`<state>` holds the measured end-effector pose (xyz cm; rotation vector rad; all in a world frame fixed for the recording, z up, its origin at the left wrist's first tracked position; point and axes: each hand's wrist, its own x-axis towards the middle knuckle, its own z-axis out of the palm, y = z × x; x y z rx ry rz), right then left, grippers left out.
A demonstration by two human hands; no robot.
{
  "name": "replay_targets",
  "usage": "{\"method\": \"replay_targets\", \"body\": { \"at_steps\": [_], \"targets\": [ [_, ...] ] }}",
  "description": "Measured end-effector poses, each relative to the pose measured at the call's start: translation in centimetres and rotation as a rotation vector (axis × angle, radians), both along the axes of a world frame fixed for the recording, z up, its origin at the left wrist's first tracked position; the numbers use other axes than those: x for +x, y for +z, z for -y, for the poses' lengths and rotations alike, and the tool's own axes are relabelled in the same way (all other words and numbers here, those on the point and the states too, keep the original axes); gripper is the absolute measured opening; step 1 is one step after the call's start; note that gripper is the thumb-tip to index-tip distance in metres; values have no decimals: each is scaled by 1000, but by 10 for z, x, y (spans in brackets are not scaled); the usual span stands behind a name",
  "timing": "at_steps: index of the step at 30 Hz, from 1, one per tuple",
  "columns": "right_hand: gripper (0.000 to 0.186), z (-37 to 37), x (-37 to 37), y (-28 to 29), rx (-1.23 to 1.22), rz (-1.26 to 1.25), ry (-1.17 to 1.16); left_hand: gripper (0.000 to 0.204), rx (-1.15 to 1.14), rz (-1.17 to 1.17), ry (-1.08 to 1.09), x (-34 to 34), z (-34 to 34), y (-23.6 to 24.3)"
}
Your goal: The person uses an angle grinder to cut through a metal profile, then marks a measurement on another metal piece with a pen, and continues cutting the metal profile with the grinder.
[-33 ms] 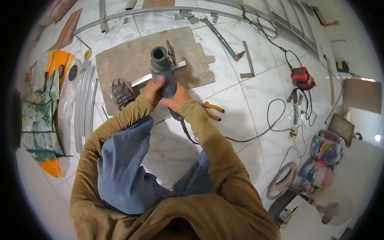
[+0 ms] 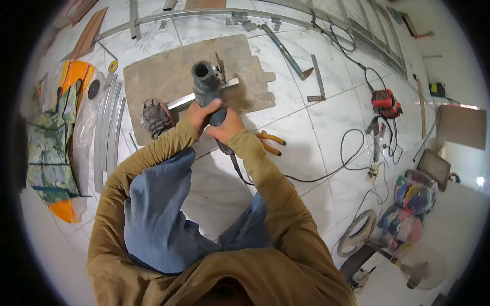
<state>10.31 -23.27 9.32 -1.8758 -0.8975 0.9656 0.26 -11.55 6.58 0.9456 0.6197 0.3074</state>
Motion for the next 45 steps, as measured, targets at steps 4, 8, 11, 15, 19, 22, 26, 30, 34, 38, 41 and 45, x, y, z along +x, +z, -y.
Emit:
{"method": "replay_targets", "body": {
  "at_steps": [4, 8, 11, 15, 19, 22, 26, 30, 34, 38, 41, 45],
  "targets": [
    [55, -2, -5, -5, -178, 48, -26, 44, -39, -299, 100, 5, 0, 15],
    [55, -3, -5, -18, -173, 47, -22, 44, -123, -378, 115, 6, -3, 10],
    [54, -3, -4, -23, -166, 87, -8, 50, -159, -228, 105, 5, -5, 0],
    [47, -9, 3, -17, -107, -21, -67, 57, -82, -274, -16, 17, -10, 1],
    [49, -16, -4, -10, -38, 151, -148, 62, 2, -559, -82, 30, -10, 28],
    [52, -12, -10, -4, -56, 148, -118, 61, 156, -576, -63, 21, -9, 14],
    [60, -8, -5, -20, -59, 95, -113, 60, 251, -577, -103, 23, -8, 27],
    [65, -19, 0, -26, -28, 31, -25, 52, 98, -564, 8, 21, -11, 17],
    [64, -12, -4, -27, -68, -34, 17, 40, 178, -409, 155, 11, 3, 8],
    [58, 1, 5, -35, -111, 17, 52, 45, 147, -522, 167, 21, 16, -6],
    [57, 2, 13, -46, -103, -30, 35, 47, 117, -517, 133, 27, 15, -15],
    [59, -1, 9, -44, -105, -49, 16, 49, 115, -430, 88, 19, 11, -8]
  ]
}}
